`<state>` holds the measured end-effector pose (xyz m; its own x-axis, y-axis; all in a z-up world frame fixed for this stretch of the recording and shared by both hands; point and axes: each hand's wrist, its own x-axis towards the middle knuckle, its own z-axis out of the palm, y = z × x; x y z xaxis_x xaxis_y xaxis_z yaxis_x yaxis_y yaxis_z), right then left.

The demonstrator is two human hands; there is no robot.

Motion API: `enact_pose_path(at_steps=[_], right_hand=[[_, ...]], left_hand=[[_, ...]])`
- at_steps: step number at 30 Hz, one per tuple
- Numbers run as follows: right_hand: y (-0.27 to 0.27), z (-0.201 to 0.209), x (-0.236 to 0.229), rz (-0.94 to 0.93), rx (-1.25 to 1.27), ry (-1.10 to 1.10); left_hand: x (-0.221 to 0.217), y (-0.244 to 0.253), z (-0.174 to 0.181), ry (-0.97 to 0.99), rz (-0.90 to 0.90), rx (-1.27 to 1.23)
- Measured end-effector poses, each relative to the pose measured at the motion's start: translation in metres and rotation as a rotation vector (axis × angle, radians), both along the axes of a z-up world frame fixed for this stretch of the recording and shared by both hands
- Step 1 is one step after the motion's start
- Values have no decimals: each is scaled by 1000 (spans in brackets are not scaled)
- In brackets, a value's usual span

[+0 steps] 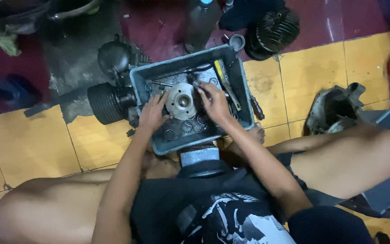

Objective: The person cleans a circular metal engine part, likely a clutch cover, using a yellow-handled brush and a liquid from a plastic bottle. They scrub the surface and edges of the part, which is placed in a grey plastic tray filled with other small engine components and tools.

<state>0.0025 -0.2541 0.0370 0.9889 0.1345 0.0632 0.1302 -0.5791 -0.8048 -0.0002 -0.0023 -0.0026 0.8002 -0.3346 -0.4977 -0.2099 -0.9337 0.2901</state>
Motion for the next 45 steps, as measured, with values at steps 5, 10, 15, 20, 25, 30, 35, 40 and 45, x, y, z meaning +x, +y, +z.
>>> enact_pose_path(at_steps=[5,10,15,20,25,30,35,40,45], right_hand=[[38,11,-34,176,-55,171],[-4,13,-10,154,66,320],[-54,27,27,-164,-194,-4],[-35,54,27,-221,-83,-37],[-42,39,30,-209,-43,-21],[-42,35,33,-164,63,8],[-39,36,32,-139,72,28],[-43,40,32,-136,55,24],[-38,43,28,-123,78,17]], left_hand=[[3,0,-3,-4,12,-31],[1,-3,3,-19,9,-57],[6,-7,23,7,201,-296],[33,-21,30,93,374,-332],[49,-47,-53,145,384,-289],[36,-58,-39,146,412,-220],[25,-50,9,163,460,-279],[23,-54,2,-74,322,-307],[0,-63,3,-608,-111,22]])
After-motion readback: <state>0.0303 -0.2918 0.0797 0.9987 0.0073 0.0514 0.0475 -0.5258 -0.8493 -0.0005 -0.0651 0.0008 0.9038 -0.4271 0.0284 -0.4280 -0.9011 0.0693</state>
